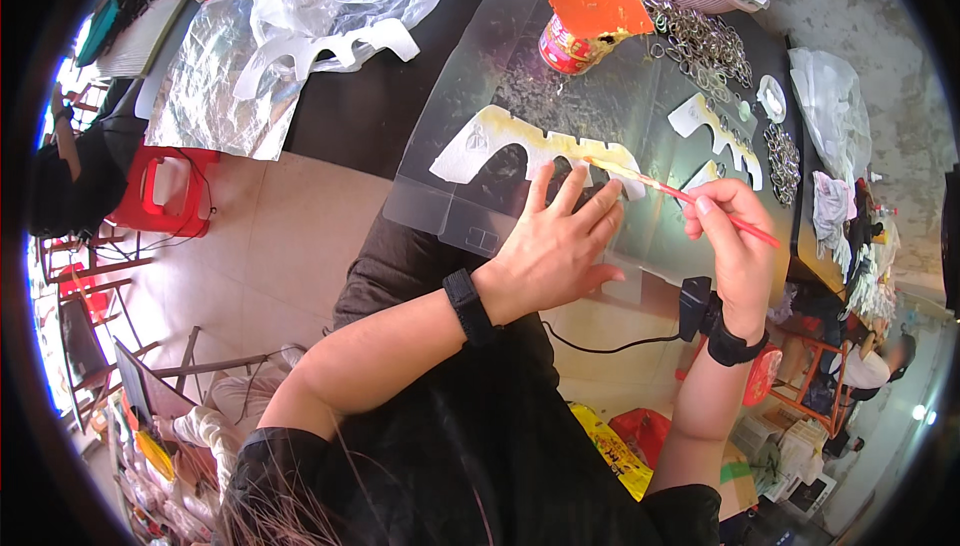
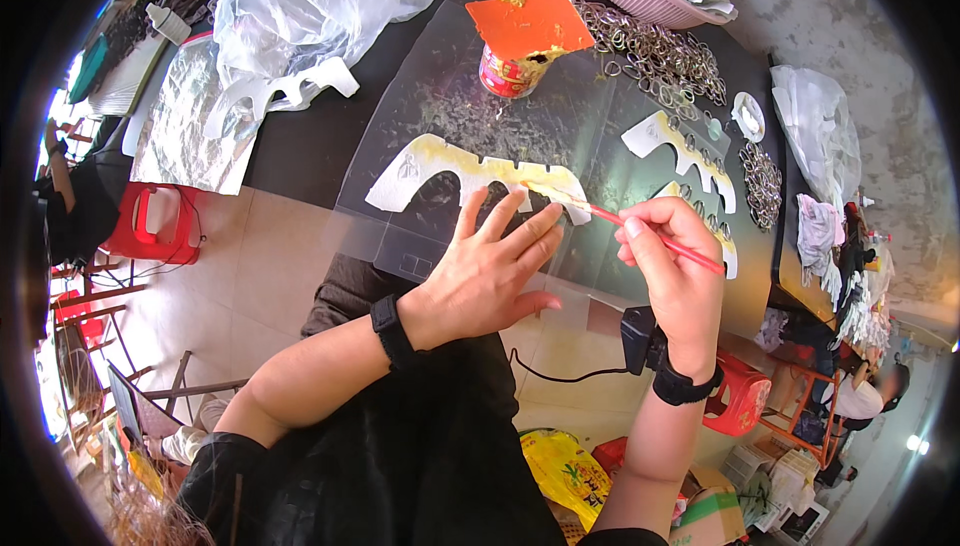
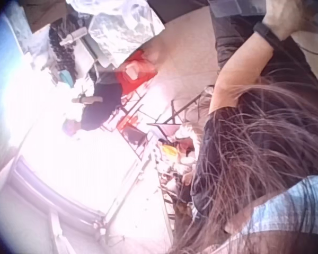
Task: Applying glue to shoe components and attaching metal rings.
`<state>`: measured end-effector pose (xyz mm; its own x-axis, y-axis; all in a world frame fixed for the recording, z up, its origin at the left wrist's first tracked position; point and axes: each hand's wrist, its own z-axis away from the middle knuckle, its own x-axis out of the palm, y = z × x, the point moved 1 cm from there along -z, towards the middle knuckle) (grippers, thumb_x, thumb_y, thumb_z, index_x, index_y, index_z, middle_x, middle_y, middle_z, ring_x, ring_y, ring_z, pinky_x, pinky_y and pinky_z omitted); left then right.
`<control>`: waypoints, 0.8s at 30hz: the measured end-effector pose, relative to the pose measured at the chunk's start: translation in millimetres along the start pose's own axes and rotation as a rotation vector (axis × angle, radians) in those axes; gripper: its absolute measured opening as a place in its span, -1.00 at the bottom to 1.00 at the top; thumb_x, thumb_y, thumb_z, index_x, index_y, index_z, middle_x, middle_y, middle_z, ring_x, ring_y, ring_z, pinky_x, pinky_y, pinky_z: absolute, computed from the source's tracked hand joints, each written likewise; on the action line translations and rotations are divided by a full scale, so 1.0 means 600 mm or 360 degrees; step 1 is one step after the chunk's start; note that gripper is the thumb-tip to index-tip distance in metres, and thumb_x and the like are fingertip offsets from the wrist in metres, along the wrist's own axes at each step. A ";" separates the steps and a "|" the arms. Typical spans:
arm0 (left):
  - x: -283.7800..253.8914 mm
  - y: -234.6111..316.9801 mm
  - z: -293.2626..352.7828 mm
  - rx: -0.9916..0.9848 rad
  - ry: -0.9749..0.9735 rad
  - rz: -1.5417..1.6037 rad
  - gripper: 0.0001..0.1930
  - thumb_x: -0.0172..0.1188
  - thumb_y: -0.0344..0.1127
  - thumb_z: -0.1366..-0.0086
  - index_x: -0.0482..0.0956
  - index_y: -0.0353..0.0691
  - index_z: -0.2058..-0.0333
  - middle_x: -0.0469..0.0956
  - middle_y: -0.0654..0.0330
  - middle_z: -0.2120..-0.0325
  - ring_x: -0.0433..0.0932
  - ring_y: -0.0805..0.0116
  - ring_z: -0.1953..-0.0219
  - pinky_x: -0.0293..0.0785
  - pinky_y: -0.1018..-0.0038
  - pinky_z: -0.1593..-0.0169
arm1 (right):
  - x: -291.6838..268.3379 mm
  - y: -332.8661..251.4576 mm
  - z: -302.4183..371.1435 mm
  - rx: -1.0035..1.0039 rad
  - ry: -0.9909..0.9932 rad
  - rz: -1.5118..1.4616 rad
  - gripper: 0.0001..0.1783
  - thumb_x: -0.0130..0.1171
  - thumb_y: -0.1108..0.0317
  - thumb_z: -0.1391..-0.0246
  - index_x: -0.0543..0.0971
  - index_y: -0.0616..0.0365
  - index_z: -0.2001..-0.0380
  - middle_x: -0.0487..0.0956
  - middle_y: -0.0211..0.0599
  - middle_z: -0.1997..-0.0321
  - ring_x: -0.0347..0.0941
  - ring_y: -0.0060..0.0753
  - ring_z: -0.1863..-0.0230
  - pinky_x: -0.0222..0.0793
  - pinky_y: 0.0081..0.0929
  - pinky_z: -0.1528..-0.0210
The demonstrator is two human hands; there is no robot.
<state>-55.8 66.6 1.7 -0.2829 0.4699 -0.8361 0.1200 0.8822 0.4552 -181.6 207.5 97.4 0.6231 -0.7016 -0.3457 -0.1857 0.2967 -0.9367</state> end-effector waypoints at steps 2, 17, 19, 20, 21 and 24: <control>-0.006 0.001 -0.002 0.0006 -0.0022 0.0000 -0.32 0.21 0.16 -0.12 0.43 -0.22 -0.08 0.27 0.16 -0.20 0.13 -0.02 -0.27 -0.07 -0.16 -0.28 | 0.003 0.002 -0.007 -0.0001 -0.0020 -0.0013 -0.90 0.09 0.44 -0.20 0.52 0.26 0.29 0.55 -0.36 0.41 0.44 -0.63 0.42 0.38 -0.65 0.31; -0.024 -0.010 0.002 0.0057 -0.0070 0.0081 -0.35 0.27 0.18 -0.02 0.48 -0.25 0.09 0.31 0.05 -0.02 0.20 0.03 -0.16 -0.02 -0.09 -0.28 | 0.032 -0.002 -0.029 -0.0016 -0.0113 0.0004 -0.88 0.07 0.45 -0.20 0.52 0.28 0.26 0.57 -0.35 0.37 0.47 -0.62 0.37 0.41 -0.63 0.27; -0.027 -0.014 0.004 0.0053 -0.0079 0.0084 -0.35 0.29 0.17 0.00 0.48 -0.26 0.10 0.30 0.02 0.00 0.20 0.00 -0.14 0.00 -0.06 -0.28 | 0.033 -0.001 -0.033 -0.0045 -0.0085 -0.0037 -0.88 0.07 0.45 -0.21 0.52 0.28 0.26 0.57 -0.35 0.37 0.47 -0.62 0.37 0.41 -0.63 0.27; -0.028 -0.016 0.005 0.0068 -0.0063 0.0101 -0.35 0.29 0.17 0.00 0.49 -0.26 0.11 0.30 0.01 0.01 0.20 -0.02 -0.13 0.02 -0.04 -0.28 | 0.028 -0.001 -0.033 -0.0038 -0.0087 -0.0001 -0.88 0.07 0.45 -0.20 0.52 0.28 0.26 0.57 -0.35 0.37 0.47 -0.62 0.37 0.41 -0.63 0.27; -0.028 -0.018 0.005 0.0083 -0.0045 0.0119 -0.35 0.30 0.16 0.01 0.49 -0.27 0.12 0.30 -0.01 0.02 0.20 -0.04 -0.11 0.03 -0.03 -0.28 | 0.025 -0.001 -0.033 -0.0031 -0.0088 0.0037 -0.88 0.07 0.45 -0.20 0.52 0.29 0.27 0.57 -0.36 0.37 0.47 -0.63 0.38 0.41 -0.63 0.27; -0.027 -0.022 0.006 0.0096 -0.0024 0.0124 -0.35 0.31 0.15 0.01 0.48 -0.29 0.12 0.29 -0.02 0.02 0.20 -0.07 -0.11 0.07 0.00 -0.27 | 0.029 -0.015 -0.030 0.0029 -0.0136 0.0026 -0.89 0.07 0.45 -0.20 0.52 0.28 0.28 0.57 -0.36 0.37 0.47 -0.63 0.38 0.41 -0.63 0.27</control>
<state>-49.7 47.5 8.1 -0.2560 0.5370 -0.8038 0.1981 0.8430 0.5001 -182.7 181.0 99.1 0.6828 -0.6390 -0.3542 -0.1828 0.3200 -0.9296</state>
